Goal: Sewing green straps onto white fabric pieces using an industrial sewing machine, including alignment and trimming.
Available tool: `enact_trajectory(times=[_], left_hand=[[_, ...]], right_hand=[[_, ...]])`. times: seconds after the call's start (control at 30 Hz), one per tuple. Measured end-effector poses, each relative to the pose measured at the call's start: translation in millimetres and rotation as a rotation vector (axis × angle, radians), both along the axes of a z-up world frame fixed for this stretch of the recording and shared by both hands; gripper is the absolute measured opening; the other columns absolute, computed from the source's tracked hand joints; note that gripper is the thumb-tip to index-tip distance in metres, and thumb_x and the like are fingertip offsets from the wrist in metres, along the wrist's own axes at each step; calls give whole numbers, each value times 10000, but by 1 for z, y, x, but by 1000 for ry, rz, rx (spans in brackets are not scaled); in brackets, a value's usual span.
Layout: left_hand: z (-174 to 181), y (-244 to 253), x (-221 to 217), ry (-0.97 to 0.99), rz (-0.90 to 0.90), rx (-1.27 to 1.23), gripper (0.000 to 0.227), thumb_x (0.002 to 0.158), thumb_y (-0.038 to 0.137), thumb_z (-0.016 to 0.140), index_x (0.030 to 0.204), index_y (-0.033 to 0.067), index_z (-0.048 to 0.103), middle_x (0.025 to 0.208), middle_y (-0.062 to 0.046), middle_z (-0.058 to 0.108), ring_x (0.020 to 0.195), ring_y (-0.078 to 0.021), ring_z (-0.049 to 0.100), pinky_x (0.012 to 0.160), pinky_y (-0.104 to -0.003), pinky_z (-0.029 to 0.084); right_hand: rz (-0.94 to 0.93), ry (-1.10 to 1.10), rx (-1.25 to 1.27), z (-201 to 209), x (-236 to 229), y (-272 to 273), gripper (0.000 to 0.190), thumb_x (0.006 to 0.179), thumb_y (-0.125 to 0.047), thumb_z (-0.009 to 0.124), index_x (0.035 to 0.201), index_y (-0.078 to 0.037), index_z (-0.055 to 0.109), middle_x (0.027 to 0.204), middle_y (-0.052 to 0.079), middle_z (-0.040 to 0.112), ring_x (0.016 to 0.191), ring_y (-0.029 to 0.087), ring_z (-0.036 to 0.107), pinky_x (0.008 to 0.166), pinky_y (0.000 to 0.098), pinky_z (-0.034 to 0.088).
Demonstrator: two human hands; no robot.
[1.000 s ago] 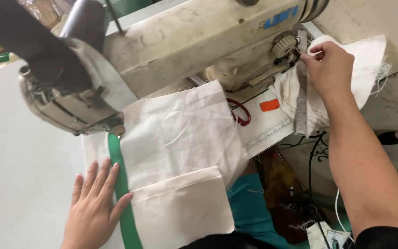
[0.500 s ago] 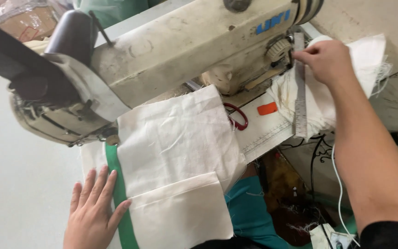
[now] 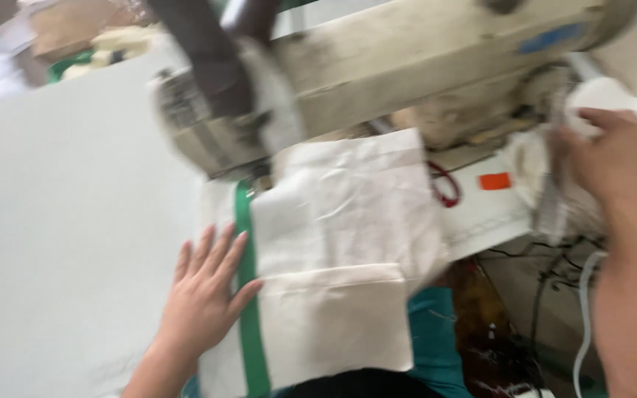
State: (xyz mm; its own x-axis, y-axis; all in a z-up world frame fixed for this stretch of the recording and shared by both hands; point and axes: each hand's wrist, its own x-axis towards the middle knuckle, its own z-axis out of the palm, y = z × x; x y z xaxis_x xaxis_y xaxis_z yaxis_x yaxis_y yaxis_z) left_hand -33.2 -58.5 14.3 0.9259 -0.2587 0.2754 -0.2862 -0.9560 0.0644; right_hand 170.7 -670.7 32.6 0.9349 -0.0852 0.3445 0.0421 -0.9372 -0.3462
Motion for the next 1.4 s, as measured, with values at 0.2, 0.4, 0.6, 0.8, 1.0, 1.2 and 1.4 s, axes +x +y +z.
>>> enact_trajectory(times=[0.2, 0.4, 0.6, 0.8, 1.0, 1.2, 1.4], left_hand=[[29, 13, 21, 34, -82, -47, 739, 1019, 626, 516, 1567, 131, 477, 1675, -107, 419, 1575, -389, 299, 1242, -624, 220], [10, 38, 85, -199, -256, 52, 594, 1033, 538, 579, 1497, 167, 553, 1588, -53, 540, 1530, -327, 438, 1194, -595, 386], [-1, 15, 68, -74, -214, 47, 858, 942, 749, 557, 1568, 164, 512, 1601, -104, 537, 1513, -379, 441, 1153, -686, 375], [18, -8, 48, 140, 0, -14, 841, 1029, 705, 412, 1619, 106, 427, 1678, -172, 397, 1581, -442, 264, 1205, -768, 101], [17, -5, 44, 203, -59, -24, 869, 1025, 731, 374, 1638, 116, 388, 1706, -141, 358, 1613, -393, 199, 1238, -721, 25], [18, -8, 39, 264, -49, -29, 882, 1023, 724, 380, 1654, 110, 338, 1719, -142, 322, 1616, -398, 167, 1225, -732, -40], [19, -3, 48, 241, -43, -34, 865, 1023, 726, 402, 1642, 124, 363, 1723, -110, 324, 1619, -373, 169, 1221, -748, -30]], right_hand=[[110, -17, 190, 62, -114, 205, 188, 1181, -100, 715, 1342, -31, 783, 1205, 129, 747, 1040, 249, 694, 843, 406, 536], [773, -108, 238, 9, -121, 377, 347, 962, -133, 727, 1308, -158, 738, 1320, 116, 718, 1292, 350, 650, 1086, 502, 505], [677, 294, -237, -1, -99, 378, 793, 1023, -708, 438, 1655, -234, 371, 1733, 145, 296, 1601, 407, 195, 1158, 828, 64], [836, 256, -393, 6, -82, 366, 812, 983, -782, 401, 1685, -393, 279, 1737, 92, 268, 1599, 420, 150, 1119, 859, 27], [921, 180, -361, -7, -84, 365, 766, 1001, -730, 449, 1664, -359, 355, 1720, 97, 308, 1585, 415, 212, 1132, 843, 63], [945, 173, -348, -5, -83, 363, 788, 959, -741, 530, 1650, -392, 381, 1711, 105, 330, 1578, 424, 227, 1125, 853, 73], [944, 167, -365, -1, -75, 370, 775, 964, -724, 536, 1644, -381, 393, 1718, 110, 318, 1577, 416, 235, 1108, 869, 96]])
